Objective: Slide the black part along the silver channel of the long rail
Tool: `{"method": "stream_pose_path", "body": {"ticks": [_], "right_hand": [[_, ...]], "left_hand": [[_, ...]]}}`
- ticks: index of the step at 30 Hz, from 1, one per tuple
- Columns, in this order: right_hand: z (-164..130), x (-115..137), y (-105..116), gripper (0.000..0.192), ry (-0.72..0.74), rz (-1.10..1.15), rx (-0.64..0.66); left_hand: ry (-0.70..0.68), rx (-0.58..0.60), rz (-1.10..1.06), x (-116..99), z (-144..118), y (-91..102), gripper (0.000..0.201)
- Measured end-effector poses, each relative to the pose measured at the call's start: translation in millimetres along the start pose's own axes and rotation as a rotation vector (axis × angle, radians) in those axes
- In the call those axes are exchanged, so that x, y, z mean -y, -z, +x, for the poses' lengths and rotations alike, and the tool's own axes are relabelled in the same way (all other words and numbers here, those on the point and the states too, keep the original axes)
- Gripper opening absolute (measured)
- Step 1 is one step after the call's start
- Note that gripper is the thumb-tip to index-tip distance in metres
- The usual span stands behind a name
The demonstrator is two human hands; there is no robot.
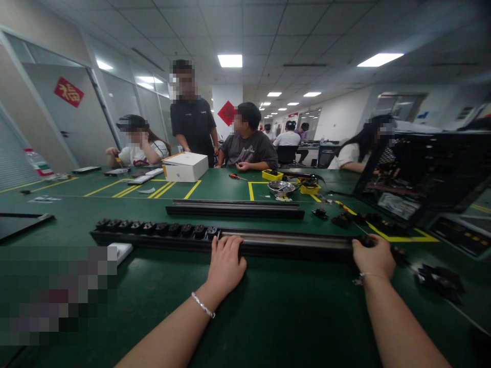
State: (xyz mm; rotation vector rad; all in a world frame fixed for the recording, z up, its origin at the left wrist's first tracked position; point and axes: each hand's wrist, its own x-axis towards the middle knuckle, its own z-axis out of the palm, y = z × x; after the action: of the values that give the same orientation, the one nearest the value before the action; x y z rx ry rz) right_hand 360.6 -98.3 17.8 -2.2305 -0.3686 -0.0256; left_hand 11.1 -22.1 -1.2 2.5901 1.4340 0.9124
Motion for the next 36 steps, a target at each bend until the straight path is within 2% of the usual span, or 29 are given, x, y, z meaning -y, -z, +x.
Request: {"method": "stream_pose_path", "body": {"ticks": [10, 26, 36], "right_hand": [[2.5, -0.5, 5.0, 0.048, 0.004, 0.011, -0.050], [7.6, -2.9, 3.6, 0.050, -0.012, -0.006, -0.052], [14.9, -11.2, 6.1, 0.047, -0.063, 0.088, -0.170]], "left_hand": [[-0.007, -0.004, 0.013, 2.4, -0.2, -1.6, 0.041], [0.001, -0.011, 0.007, 1.2, -0.4, -1.2, 0.042], [0.004, -0.014, 0.009, 0.3, -0.4, -0.2, 0.041]]}}
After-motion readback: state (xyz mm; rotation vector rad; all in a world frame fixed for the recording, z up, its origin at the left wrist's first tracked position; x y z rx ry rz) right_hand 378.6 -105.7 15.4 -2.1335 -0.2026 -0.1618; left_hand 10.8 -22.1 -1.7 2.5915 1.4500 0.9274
